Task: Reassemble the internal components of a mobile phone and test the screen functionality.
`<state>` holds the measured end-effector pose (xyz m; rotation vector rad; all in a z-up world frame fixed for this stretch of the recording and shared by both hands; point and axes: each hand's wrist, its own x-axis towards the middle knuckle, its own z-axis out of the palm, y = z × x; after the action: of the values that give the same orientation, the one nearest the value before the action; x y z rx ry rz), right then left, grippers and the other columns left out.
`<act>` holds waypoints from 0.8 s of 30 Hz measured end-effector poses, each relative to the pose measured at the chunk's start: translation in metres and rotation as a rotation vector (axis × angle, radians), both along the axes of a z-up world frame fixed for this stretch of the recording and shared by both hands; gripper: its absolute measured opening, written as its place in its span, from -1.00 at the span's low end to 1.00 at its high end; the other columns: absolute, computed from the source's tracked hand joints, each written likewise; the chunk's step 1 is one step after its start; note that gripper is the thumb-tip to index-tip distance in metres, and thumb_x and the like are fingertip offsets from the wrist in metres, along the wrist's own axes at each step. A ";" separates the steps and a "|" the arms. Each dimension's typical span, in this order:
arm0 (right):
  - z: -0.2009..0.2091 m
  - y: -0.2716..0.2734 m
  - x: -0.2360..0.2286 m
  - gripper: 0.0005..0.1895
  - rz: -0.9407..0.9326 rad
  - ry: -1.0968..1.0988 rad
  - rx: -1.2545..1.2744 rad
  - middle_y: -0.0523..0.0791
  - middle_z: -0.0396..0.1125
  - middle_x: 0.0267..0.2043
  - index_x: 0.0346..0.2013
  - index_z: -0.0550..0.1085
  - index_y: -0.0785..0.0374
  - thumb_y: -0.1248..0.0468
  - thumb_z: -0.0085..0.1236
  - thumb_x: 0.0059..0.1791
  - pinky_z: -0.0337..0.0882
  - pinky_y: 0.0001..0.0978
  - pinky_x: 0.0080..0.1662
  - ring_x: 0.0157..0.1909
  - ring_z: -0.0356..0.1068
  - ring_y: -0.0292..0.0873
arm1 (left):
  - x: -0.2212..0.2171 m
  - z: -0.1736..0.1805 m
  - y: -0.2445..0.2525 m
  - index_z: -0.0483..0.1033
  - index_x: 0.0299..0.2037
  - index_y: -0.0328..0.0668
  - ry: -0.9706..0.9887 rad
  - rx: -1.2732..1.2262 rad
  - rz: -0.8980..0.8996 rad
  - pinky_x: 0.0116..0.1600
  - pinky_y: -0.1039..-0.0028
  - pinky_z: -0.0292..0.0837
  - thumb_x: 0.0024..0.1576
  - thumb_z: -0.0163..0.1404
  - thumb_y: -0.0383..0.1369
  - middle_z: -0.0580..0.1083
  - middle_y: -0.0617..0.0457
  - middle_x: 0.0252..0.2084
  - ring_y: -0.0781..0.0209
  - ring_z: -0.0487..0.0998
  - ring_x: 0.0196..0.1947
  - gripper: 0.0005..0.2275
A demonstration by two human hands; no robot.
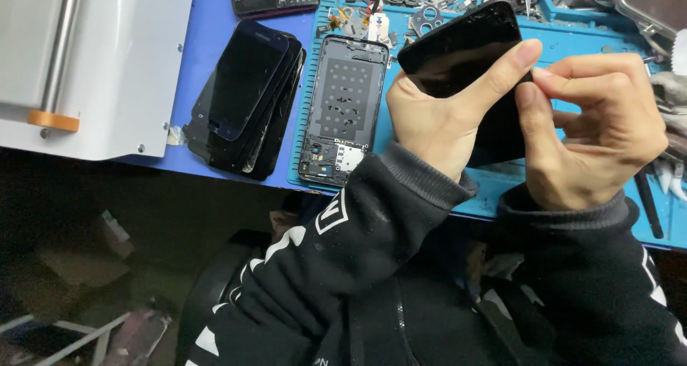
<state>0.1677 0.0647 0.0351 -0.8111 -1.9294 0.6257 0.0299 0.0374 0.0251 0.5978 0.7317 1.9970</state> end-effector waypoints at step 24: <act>-0.003 0.002 0.000 -0.88 -0.017 -0.008 0.011 -0.03 0.30 0.03 -0.06 0.43 0.45 0.56 0.23 0.20 0.60 -0.53 -0.15 -0.10 0.37 -0.32 | -0.001 0.003 0.002 0.64 -0.22 -0.42 0.034 -0.023 -0.002 -0.07 0.57 0.53 0.20 0.24 -0.55 0.60 0.07 -0.26 0.39 0.59 -0.27 -0.94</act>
<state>0.1673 0.0671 0.0325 -0.8229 -1.9294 0.6019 0.0289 0.0393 0.0279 0.6197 0.7728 1.9781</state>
